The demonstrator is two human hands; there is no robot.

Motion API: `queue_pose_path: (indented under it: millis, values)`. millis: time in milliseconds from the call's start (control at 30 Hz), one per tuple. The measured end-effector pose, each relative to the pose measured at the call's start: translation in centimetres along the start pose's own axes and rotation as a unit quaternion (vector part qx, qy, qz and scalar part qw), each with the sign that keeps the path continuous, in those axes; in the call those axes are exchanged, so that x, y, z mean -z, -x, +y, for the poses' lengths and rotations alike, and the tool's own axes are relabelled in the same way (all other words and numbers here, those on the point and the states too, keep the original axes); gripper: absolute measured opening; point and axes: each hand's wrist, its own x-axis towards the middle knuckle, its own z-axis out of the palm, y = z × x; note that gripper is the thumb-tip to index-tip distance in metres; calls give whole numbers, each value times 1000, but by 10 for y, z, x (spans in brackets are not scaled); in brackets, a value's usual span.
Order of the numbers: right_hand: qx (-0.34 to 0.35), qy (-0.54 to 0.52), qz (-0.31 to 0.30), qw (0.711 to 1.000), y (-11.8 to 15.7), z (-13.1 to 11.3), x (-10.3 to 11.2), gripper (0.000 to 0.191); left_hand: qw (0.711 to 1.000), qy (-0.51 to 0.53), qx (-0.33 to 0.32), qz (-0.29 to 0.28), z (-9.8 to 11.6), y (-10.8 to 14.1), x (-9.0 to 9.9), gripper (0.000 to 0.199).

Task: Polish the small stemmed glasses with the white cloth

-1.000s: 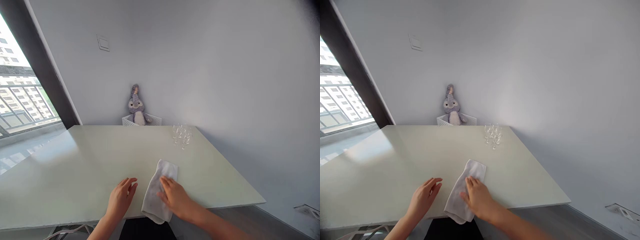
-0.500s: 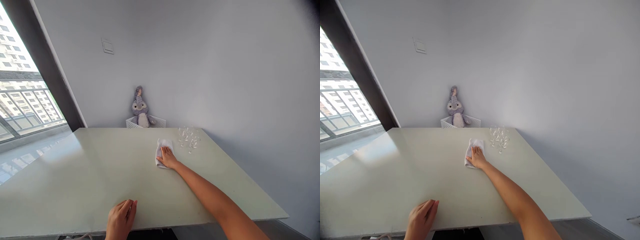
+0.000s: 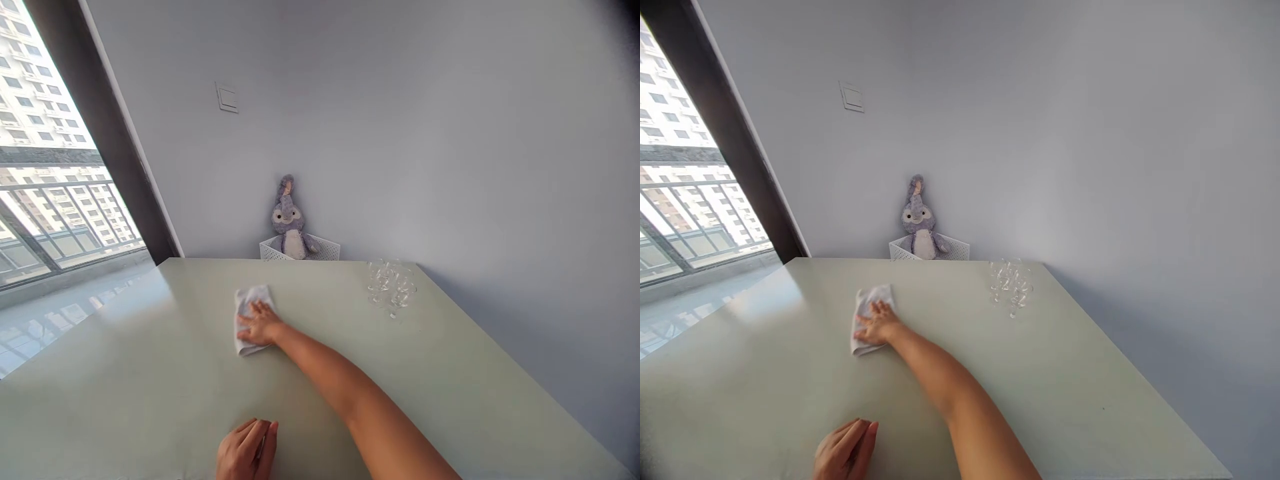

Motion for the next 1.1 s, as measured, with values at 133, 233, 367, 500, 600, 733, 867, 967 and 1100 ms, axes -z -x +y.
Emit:
queue_pose_path:
  millis: [133,233,367,500,600,733,867,967,1100]
  values:
    - [147,-2,-35,989,27,-46,-25,62,999,41,16,25,2,1,4,33]
    - [205,-7,-31,978,77,-49,-28,55,996,68,24,50,2,4,9,32]
    - [234,-41,-37,971,159,-19,-12,46,996,78,34,32,-1,-2,14,30]
    - [160,-139,-50,976,232,17,20,31,994,82,-29,-71,3,-28,10,20]
    - [77,-247,-28,966,273,41,42,22,981,55,-118,-145,15,-48,2,24]
    - [-175,-296,256,903,304,89,54,36,952,59,-192,-230,30,-54,-9,22]
    - [-385,-180,505,751,312,152,56,33,948,69,-163,-264,36,-59,-18,26]
    - [-400,-237,487,739,305,184,53,47,954,81,-139,-252,41,-78,-24,29]
    - [-378,-272,442,766,285,196,42,45,961,87,-90,-248,47,-109,-31,31]
